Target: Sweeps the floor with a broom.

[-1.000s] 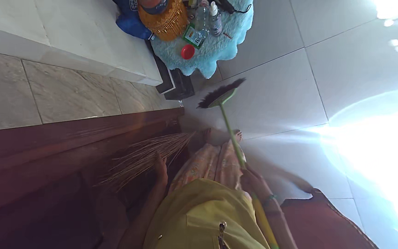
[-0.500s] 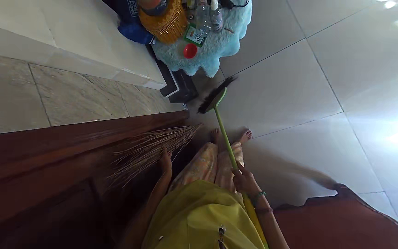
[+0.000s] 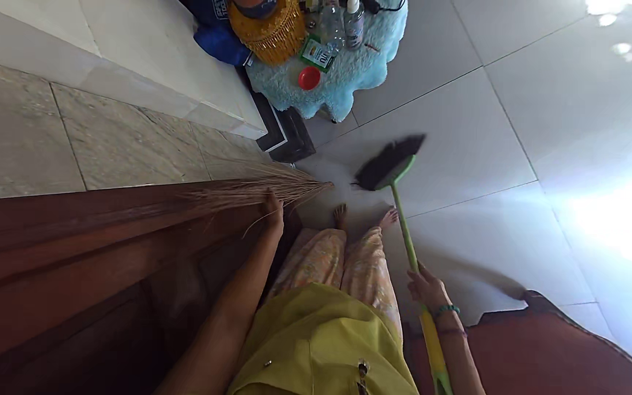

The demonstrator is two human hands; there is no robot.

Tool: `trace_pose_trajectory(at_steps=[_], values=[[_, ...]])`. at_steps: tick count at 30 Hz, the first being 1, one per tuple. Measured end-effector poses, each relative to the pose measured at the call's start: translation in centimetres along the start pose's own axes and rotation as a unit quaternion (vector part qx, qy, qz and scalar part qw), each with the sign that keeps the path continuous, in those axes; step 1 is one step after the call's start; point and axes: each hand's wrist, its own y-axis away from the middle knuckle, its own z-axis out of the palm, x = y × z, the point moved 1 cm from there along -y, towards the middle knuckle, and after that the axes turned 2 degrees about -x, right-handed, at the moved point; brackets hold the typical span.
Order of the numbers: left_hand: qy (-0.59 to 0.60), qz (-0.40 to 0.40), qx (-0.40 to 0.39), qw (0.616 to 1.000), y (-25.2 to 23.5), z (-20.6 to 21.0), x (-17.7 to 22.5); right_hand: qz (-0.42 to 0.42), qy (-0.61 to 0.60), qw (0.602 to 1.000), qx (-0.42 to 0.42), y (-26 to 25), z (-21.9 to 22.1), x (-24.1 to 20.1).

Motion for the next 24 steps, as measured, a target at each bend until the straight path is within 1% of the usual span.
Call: trace_pose_trajectory(at_steps=[2,3,6,8,10,11,13,14,15,16,18,20,22,24], values=[[-0.029,-0.021,0.026,0.999,-2.1,1.3,0.6,-0.019,-0.038,0.999,0.02,2.5,0.2,0.2],[-0.04,-0.029,0.033,0.998,-3.1,1.8,1.2,-0.032,-0.061,0.998,0.014,3.7,0.7,0.1],[-0.029,-0.041,0.078,0.996,-6.5,3.3,2.9,-0.049,-0.105,0.992,-0.043,5.2,3.5,-1.6],[0.024,-0.047,0.11,0.992,-9.2,3.9,3.2,-0.053,-0.119,0.987,-0.092,3.5,5.9,-3.0],[0.046,-0.057,0.133,0.988,-11.0,3.9,3.9,-0.046,-0.096,0.988,-0.114,0.6,7.7,-4.4],[0.051,-0.062,0.133,0.988,-11.5,3.7,4.4,-0.039,-0.069,0.991,-0.107,-0.7,8.0,-5.0],[0.041,-0.072,0.119,0.99,-12.5,3.3,5.4,-0.022,-0.018,0.997,-0.074,-2.1,6.9,-5.7],[0.038,-0.085,0.119,0.989,-13.1,3.2,6.0,-0.016,-0.013,0.998,-0.059,-2.2,5.9,-5.3],[0.06,-0.105,0.121,0.985,-13.5,3.1,6.7,-0.012,-0.024,0.999,-0.047,-2.2,4.8,-4.3],[0.103,-0.135,0.105,0.98,-13.5,3.0,7.8,-0.012,-0.042,0.999,-0.033,-1.8,3.7,-3.0],[0.208,-0.19,0.071,0.957,-13.1,2.8,9.6,-0.007,-0.073,0.997,0.012,-0.4,2.4,-1.0],[0.27,-0.223,0.038,0.936,-12.6,2.4,9.9,0.001,-0.084,0.995,0.061,1.8,2.2,0.2],[0.273,-0.228,0.014,0.934,-12.0,2.0,9.5,-0.017,-0.087,0.992,0.086,4.1,2.6,0.4],[0.244,-0.227,0.01,0.943,-11.0,1.4,9.1,-0.049,-0.097,0.992,0.072,6.2,3.5,0.0]])
